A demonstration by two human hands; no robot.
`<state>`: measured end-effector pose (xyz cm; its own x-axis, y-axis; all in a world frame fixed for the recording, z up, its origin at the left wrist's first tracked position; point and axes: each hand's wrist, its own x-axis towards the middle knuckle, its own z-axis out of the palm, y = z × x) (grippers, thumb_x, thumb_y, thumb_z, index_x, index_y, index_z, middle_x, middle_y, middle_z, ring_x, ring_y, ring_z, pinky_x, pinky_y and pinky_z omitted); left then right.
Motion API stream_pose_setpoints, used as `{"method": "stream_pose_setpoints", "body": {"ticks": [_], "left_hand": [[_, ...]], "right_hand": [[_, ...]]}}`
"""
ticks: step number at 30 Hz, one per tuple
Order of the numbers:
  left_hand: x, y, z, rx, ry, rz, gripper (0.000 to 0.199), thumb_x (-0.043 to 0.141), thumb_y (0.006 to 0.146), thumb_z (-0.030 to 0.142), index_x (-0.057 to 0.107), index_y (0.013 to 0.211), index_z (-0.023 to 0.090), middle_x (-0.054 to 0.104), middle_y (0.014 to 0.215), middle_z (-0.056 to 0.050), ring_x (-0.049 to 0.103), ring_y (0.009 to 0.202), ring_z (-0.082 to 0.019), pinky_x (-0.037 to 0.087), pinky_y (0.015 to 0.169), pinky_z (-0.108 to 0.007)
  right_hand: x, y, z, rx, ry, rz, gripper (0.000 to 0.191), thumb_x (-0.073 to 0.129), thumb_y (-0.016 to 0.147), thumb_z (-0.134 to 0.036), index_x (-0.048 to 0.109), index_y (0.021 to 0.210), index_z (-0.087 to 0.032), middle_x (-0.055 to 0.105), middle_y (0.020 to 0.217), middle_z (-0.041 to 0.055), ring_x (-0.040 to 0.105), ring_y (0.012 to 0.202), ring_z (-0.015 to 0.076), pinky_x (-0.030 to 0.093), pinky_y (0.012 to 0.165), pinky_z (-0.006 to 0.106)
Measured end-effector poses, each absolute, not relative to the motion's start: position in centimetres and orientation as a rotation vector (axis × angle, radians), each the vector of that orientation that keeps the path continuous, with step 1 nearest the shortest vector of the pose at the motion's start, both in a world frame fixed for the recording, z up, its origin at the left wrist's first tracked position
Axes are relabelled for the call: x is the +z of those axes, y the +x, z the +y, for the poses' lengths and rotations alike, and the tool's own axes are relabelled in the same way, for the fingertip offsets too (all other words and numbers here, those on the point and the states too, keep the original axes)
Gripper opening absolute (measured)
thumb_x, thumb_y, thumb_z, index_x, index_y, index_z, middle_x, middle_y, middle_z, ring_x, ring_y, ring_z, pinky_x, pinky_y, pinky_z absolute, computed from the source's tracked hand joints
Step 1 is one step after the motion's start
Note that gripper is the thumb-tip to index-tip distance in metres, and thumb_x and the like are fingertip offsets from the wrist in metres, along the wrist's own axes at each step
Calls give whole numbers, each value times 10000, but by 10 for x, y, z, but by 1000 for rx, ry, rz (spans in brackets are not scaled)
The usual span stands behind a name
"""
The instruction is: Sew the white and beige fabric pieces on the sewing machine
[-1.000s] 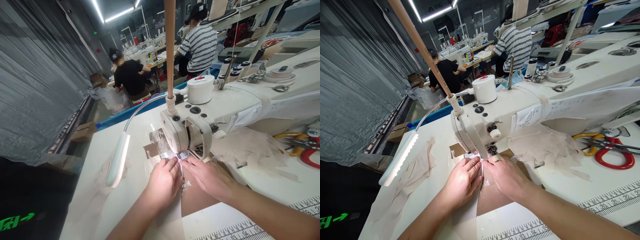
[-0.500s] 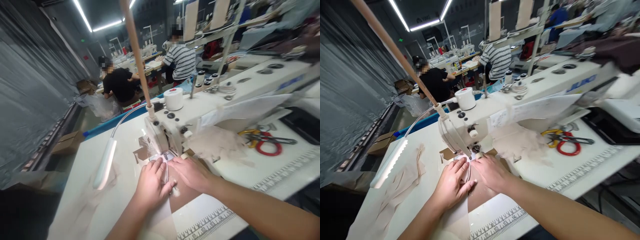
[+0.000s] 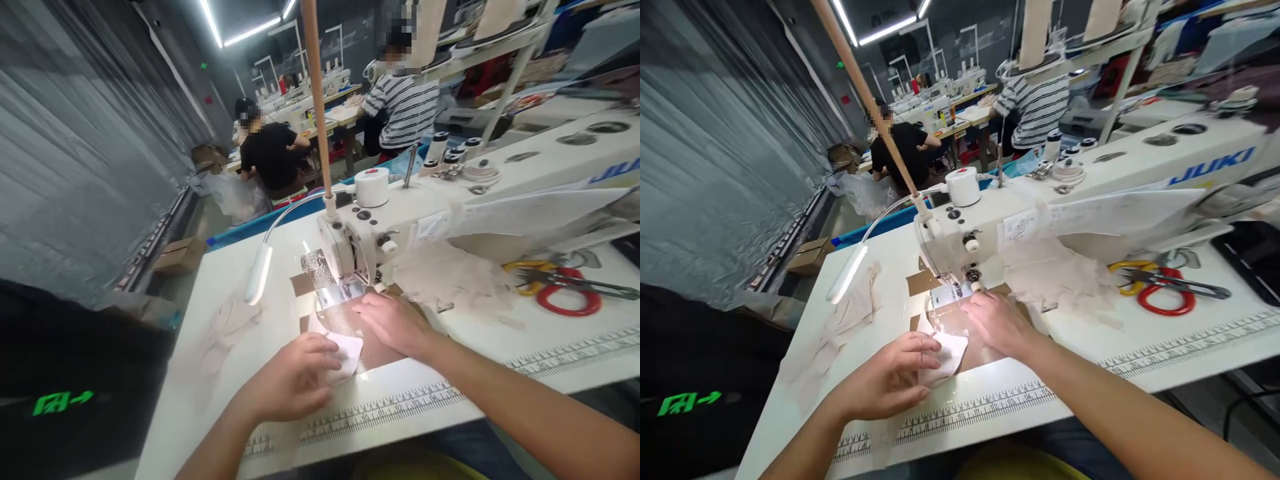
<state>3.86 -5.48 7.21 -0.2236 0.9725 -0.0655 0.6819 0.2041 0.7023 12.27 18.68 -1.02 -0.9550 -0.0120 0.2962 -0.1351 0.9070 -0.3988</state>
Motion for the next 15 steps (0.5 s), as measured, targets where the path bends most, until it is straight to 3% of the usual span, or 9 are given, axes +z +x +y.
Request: {"method": "stream_pose_setpoints", "body": {"ticks": [2,6,12,15], "left_hand": [[71,38,-65,916,1344,2080,298,627,815,236,660,1111,232,610,1217,-69,529,1148,-232,426,987,-334],[57,26,-66,967,943,2380,215,517,881,299,667,1008,213,646,1033,-64,594,913,-200,466,734,-276],[38,16,-35,952,837,2501,80,619,748,260,616,715,187,583,757,-13,494,676,-162,334,613,-261],[36,18,-30,1033,817,2445,155,586,750,225,526,613,184,525,655,12,433,608,-136,275,571,-249]], "right_hand": [[-10,123,187,632,120,-2781,356,336,950,-201,690,989,-193,649,914,73,592,822,205,449,739,342],[-6,124,188,652,140,-2774,338,346,947,-219,683,963,-196,647,878,66,595,801,204,459,707,341],[16,143,200,661,249,-2789,337,340,952,-258,672,977,-206,670,934,69,622,819,195,494,690,323],[22,173,235,572,184,-2824,321,367,958,-334,661,1063,-255,686,1031,69,645,892,206,507,724,328]]}}
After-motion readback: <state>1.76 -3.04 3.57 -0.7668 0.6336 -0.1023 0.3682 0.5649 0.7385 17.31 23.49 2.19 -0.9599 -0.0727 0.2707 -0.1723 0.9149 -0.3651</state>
